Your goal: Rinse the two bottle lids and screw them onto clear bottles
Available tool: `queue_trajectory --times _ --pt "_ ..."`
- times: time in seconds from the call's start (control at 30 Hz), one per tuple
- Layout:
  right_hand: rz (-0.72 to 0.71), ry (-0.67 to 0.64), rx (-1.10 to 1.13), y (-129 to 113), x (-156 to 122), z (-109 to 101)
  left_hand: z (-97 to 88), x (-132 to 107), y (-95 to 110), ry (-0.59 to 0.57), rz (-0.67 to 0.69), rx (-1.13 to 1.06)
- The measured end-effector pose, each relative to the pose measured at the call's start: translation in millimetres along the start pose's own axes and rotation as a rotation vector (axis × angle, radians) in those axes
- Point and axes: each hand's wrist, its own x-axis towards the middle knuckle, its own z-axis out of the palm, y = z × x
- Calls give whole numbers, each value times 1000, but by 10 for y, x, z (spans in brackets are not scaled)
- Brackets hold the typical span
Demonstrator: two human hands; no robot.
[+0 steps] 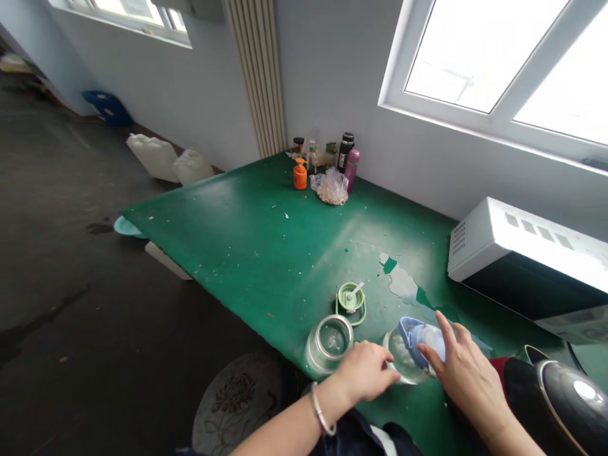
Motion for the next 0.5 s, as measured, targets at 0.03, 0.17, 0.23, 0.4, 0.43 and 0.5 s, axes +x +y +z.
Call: queue_trajectory --times 0.03,0.17,0.23,0.4,0.43,0.5 --pt "-11 74 77 -6 -43 -58 -258 -8 -2 45 -23 55" --pt "1 110 602 -180 -212 -134 -1068 387 -289 162 -179 271" --pt "35 -4 886 -334 -281 -24 -1178 697 -488 63 -193 326" --pt "144 -178 1252 -607 -334 477 -882 1187 -776 -53 -74 347" --pt "156 -183 1274 -620 -319 565 -818 1231 -797 -55 -44 339" --pt "181 -184 1288 -619 -265 703 -740 1288 -822 -54 6 306"
